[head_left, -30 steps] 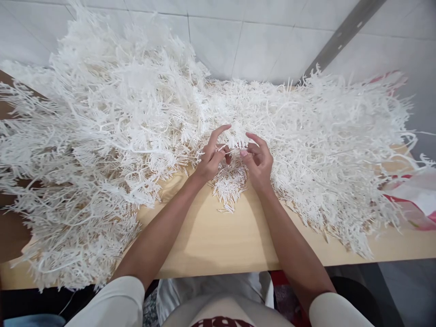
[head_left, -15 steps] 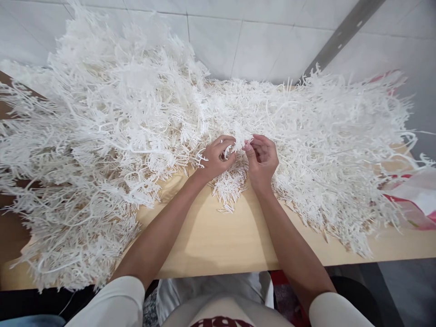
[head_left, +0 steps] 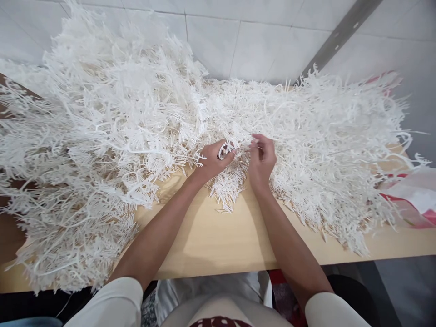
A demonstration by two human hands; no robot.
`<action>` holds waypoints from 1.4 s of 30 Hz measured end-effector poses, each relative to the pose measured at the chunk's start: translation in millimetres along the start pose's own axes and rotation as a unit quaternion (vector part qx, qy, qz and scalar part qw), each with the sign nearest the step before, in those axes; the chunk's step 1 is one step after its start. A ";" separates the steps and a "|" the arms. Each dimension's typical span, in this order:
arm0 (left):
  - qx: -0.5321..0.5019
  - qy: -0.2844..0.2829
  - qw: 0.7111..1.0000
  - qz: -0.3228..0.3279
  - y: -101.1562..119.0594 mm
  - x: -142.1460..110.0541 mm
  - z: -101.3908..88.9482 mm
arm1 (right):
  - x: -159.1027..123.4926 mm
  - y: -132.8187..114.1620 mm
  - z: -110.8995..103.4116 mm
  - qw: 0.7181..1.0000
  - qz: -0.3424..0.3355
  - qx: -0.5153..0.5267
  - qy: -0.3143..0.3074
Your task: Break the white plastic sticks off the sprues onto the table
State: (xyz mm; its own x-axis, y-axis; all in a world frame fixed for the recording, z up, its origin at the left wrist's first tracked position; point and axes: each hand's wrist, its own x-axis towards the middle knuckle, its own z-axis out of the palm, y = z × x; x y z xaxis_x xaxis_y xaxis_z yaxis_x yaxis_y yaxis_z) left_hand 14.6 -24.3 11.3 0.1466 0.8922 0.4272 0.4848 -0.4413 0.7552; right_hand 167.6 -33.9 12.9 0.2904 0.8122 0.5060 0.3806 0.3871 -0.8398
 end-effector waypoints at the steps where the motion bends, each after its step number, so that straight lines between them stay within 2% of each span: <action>1: -0.003 -0.003 1.000 0.006 0.1 0.1 -0.3 | -0.2 -2.9 0.5 0.999 -0.012 -0.011 -0.040; 4: -0.012 -0.010 1.000 0.020 0.0 0.4 0.0 | -1.5 -10.0 2.0 0.993 -0.036 -0.013 -0.109; 9: -0.021 -0.020 0.999 0.022 2.3 0.4 -1.0 | -1.8 -8.4 1.7 0.994 -0.007 -0.002 -0.110; 11: -0.015 -0.029 0.999 0.015 3.0 -0.3 -2.1 | -0.9 -3.1 1.3 0.996 0.018 0.012 -0.081; 14: -0.005 -0.044 0.999 -0.002 2.0 -1.4 -3.5 | 1.5 5.0 1.1 0.994 0.079 0.076 0.017; 16: -0.013 -0.042 0.999 -0.010 0.6 -1.8 -3.3 | 2.7 6.2 1.2 0.991 0.091 0.091 0.036; 19: -0.021 -0.030 0.999 0.004 -0.4 -1.4 -1.3 | 2.6 0.2 1.9 0.997 0.026 0.034 -0.066; 21: -0.005 -0.027 1.000 0.016 -0.1 -0.9 0.4 | 1.7 -5.0 2.2 0.990 -0.021 0.005 -0.137; 23: 0.014 -0.026 0.999 0.023 0.2 -0.5 1.7 | 0.9 -8.0 1.9 0.986 -0.029 0.005 -0.164; 26: 0.020 -0.027 0.999 0.029 -0.5 -0.5 2.5 | 0.6 -6.2 0.4 0.992 0.006 0.021 -0.125; 30: 0.023 -0.024 0.999 0.020 -1.8 -0.9 1.6 | 1.7 0.7 -0.2 0.992 0.092 0.077 -0.026; 32: 0.028 -0.023 0.999 0.011 -1.7 -0.9 1.5 | 1.8 0.9 0.6 0.989 0.113 0.091 -0.012; 38: 0.018 -0.026 0.999 0.010 -1.7 0.0 3.3 | -0.6 -8.8 2.0 0.986 0.000 0.039 -0.161; 42: 0.021 -0.033 0.999 -0.006 -2.8 0.2 4.3 | -1.4 -8.3 0.9 0.988 -0.029 0.019 -0.150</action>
State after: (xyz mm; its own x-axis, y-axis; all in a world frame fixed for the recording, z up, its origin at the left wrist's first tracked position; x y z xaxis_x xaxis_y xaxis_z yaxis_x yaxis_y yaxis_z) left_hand 17.0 -22.4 7.1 0.1970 0.9024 0.3832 0.5227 -0.4274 0.7377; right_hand 163.3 -37.8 19.1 -0.0059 0.8788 0.4771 0.3542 0.4480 -0.8209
